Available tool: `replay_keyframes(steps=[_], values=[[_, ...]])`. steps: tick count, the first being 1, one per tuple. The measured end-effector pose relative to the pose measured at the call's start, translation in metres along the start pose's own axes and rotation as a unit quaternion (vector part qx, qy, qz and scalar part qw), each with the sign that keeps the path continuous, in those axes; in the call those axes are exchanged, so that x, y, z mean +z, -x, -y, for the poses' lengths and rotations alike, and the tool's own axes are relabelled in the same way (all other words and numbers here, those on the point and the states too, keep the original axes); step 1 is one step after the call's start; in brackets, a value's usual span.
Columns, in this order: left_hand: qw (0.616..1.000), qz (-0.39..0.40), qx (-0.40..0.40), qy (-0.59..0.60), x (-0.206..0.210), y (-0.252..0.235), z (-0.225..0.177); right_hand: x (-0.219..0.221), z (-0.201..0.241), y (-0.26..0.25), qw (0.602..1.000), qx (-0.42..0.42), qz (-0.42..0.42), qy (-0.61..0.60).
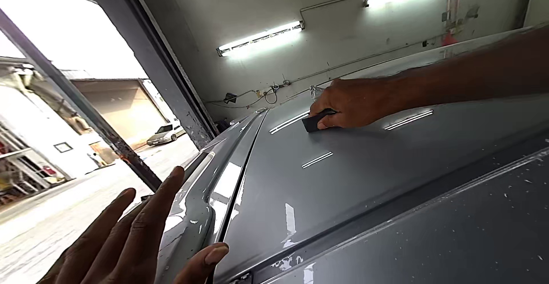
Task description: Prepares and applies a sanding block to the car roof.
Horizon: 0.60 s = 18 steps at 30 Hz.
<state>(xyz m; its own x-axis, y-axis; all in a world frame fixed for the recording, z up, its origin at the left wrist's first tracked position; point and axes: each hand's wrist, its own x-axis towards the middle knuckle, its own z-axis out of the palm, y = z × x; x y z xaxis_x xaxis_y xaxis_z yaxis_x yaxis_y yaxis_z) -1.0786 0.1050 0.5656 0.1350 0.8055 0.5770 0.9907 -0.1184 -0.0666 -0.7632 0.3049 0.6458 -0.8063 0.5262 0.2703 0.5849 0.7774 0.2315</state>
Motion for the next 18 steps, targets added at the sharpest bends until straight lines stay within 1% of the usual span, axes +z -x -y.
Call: replay_keyframes(steps=[2,4,6,10,12,16,18], values=[[1.000,0.002,0.008,0.001,-0.001,0.001,-0.002,-0.005,0.011,0.030,1.000,-0.015,-0.023,-0.009],[1.000,0.019,0.013,-0.003,-0.001,0.001,-0.003,-0.007,0.016,0.050,0.998,-0.034,-0.041,-0.013],[0.999,0.026,0.021,0.002,-0.002,-0.002,-0.003,-0.004,0.013,0.045,0.999,-0.031,-0.039,-0.004],[1.000,0.005,0.009,-0.003,-0.001,0.002,-0.002,0.006,-0.002,-0.004,1.000,-0.006,-0.001,0.017],[1.000,-0.003,0.011,-0.001,-0.001,0.003,-0.003,0.000,0.003,0.005,1.000,-0.004,0.002,0.010],[1.000,0.006,0.010,-0.004,-0.002,0.004,-0.007,-0.010,0.019,0.052,0.999,-0.036,-0.035,0.001],[1.000,0.014,0.010,-0.002,-0.003,0.000,-0.007,-0.007,0.016,0.046,0.999,-0.020,-0.028,0.012]])
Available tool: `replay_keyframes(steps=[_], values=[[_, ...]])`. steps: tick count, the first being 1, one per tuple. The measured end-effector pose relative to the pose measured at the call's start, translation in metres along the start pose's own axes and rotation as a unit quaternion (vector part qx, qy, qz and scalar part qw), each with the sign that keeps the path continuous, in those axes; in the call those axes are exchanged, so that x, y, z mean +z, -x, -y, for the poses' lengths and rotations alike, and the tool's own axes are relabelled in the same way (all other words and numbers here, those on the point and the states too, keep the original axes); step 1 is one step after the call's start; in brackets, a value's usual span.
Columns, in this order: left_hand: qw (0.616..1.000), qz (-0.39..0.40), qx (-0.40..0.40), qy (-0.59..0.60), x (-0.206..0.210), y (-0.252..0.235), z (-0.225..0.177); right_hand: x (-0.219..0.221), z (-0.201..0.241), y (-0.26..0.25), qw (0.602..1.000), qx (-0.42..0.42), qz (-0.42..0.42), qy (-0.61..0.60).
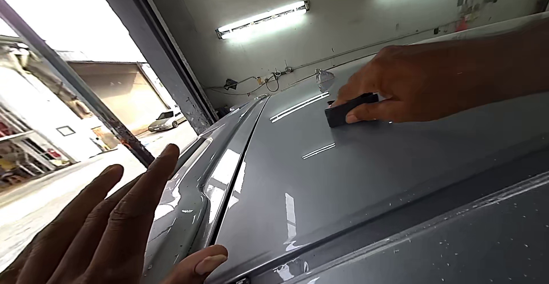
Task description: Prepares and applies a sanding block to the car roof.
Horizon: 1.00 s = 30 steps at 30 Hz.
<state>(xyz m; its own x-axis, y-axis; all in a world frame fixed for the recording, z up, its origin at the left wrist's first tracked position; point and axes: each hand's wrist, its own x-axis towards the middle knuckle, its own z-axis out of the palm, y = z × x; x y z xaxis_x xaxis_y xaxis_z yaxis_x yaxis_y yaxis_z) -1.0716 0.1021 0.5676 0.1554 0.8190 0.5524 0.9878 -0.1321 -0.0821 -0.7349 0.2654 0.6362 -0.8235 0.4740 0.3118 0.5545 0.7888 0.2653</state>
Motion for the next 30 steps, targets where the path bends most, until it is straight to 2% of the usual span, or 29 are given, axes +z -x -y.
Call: replay_keyframes(steps=[5,11,18,24,30], values=[[1.000,-0.026,-0.011,-0.001,0.004,0.004,0.004,0.017,-0.025,-0.054,0.999,0.011,0.028,0.018],[1.000,-0.017,-0.007,0.003,0.004,0.005,0.001,-0.001,0.002,0.010,1.000,-0.002,-0.012,-0.019],[1.000,-0.026,-0.009,0.009,0.005,0.003,0.007,0.016,-0.026,-0.051,1.000,0.008,0.023,0.012],[1.000,-0.014,-0.017,0.011,0.004,0.004,0.002,0.003,-0.003,0.000,1.000,-0.002,-0.010,-0.010],[1.000,-0.016,-0.014,0.009,0.005,0.001,0.007,0.019,-0.029,-0.057,1.000,0.005,0.022,0.009]])
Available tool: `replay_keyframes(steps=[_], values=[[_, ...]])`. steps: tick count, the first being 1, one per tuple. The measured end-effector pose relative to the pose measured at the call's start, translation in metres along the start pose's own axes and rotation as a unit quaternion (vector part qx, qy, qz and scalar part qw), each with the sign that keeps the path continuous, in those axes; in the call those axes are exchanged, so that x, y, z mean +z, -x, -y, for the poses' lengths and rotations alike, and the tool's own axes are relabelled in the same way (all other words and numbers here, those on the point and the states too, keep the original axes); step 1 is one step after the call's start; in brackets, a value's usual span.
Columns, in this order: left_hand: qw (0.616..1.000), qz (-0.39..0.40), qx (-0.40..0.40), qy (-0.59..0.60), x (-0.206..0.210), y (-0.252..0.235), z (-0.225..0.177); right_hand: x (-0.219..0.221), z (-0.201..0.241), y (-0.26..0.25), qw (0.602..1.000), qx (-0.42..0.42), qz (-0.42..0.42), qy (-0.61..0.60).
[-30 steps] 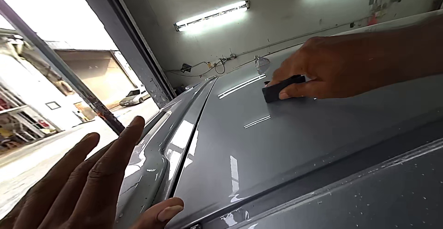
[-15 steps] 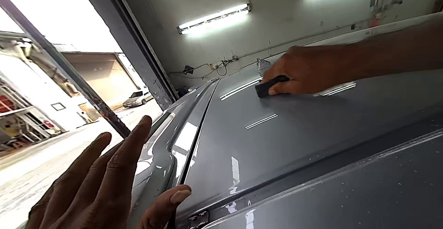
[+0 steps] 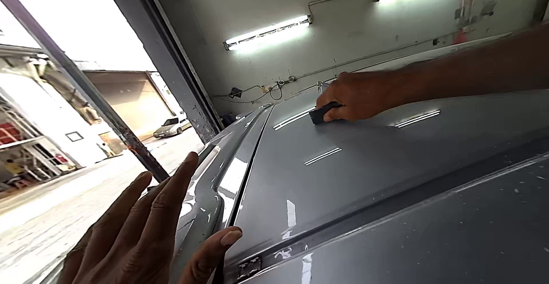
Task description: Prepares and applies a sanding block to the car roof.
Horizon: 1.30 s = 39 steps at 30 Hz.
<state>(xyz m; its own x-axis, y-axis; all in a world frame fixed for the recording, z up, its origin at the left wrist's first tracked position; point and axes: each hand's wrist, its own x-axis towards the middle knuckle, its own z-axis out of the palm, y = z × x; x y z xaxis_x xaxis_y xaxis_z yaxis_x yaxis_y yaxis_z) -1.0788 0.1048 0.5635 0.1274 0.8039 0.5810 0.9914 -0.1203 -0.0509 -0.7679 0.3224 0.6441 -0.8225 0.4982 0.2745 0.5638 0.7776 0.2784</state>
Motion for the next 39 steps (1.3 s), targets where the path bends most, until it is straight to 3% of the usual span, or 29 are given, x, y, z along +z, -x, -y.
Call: replay_keyframes(steps=[6,12,19,25,31,36,39], values=[[1.000,0.009,0.009,0.002,0.000,0.001,-0.003,-0.016,0.025,0.063,0.999,-0.005,-0.033,-0.015],[1.000,-0.003,0.002,0.011,0.002,-0.001,0.000,0.001,-0.003,-0.003,1.000,0.007,0.004,-0.004],[1.000,0.000,0.021,0.018,0.004,-0.001,-0.001,-0.013,0.019,0.056,1.000,-0.008,-0.029,-0.007],[1.000,-0.004,0.001,0.012,0.004,-0.002,0.001,0.008,-0.007,-0.005,1.000,0.001,-0.018,-0.006],[1.000,0.014,0.015,0.012,0.003,-0.001,-0.001,-0.008,0.017,0.052,0.999,-0.007,-0.036,-0.012],[1.000,0.005,0.011,0.011,0.004,-0.005,0.003,0.009,-0.012,-0.005,1.000,0.003,-0.010,0.007],[1.000,-0.003,0.014,0.007,0.002,-0.003,0.003,0.002,-0.004,0.007,1.000,-0.005,-0.012,0.000]])
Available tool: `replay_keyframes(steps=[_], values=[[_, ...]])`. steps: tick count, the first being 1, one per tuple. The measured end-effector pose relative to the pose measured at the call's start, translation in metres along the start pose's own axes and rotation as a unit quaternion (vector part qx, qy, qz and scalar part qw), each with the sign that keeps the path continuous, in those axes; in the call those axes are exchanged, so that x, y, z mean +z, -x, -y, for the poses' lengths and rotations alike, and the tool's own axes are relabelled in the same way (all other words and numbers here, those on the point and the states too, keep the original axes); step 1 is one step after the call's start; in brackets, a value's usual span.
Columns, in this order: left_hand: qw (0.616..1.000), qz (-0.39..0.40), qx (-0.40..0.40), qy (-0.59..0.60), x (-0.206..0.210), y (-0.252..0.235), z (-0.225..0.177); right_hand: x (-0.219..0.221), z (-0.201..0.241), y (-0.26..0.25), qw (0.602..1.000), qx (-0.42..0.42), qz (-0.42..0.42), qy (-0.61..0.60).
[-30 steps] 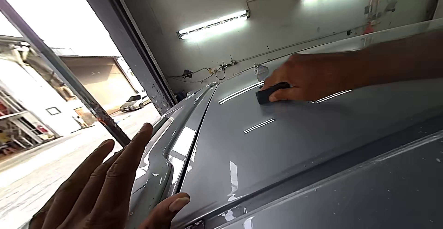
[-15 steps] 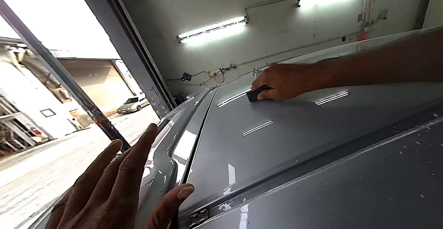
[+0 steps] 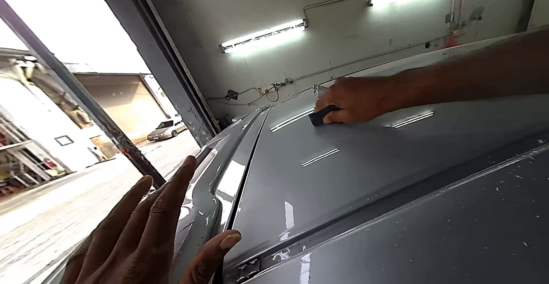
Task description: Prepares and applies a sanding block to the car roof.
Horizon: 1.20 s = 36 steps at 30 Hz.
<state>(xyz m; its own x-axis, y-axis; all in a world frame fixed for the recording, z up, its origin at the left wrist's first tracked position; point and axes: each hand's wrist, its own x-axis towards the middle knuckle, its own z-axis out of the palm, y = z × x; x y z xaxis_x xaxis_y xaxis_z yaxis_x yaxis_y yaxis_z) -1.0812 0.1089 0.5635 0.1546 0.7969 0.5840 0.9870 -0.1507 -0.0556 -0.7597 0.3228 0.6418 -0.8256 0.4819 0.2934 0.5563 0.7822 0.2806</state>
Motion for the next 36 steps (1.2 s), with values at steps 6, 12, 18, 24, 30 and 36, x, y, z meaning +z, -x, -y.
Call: replay_keyframes(steps=[6,12,18,24,30,36], values=[[1.000,0.012,-0.006,0.006,0.000,-0.001,-0.006,-0.007,0.012,0.032,1.000,-0.015,-0.022,-0.003],[1.000,0.001,-0.013,0.008,-0.002,0.002,-0.005,0.000,-0.001,0.002,1.000,-0.012,0.000,-0.006],[1.000,0.011,-0.002,0.021,-0.003,0.004,-0.012,-0.005,0.014,0.031,1.000,-0.007,-0.021,0.001],[1.000,-0.008,-0.017,0.008,-0.001,0.006,-0.009,-0.002,0.003,-0.004,1.000,-0.006,0.021,0.009],[0.999,0.021,-0.019,0.028,-0.003,0.005,-0.016,-0.009,0.018,0.039,1.000,-0.008,-0.017,0.008],[0.999,0.000,-0.037,0.014,0.000,0.008,-0.007,0.001,0.006,-0.006,1.000,-0.016,0.005,0.007]])
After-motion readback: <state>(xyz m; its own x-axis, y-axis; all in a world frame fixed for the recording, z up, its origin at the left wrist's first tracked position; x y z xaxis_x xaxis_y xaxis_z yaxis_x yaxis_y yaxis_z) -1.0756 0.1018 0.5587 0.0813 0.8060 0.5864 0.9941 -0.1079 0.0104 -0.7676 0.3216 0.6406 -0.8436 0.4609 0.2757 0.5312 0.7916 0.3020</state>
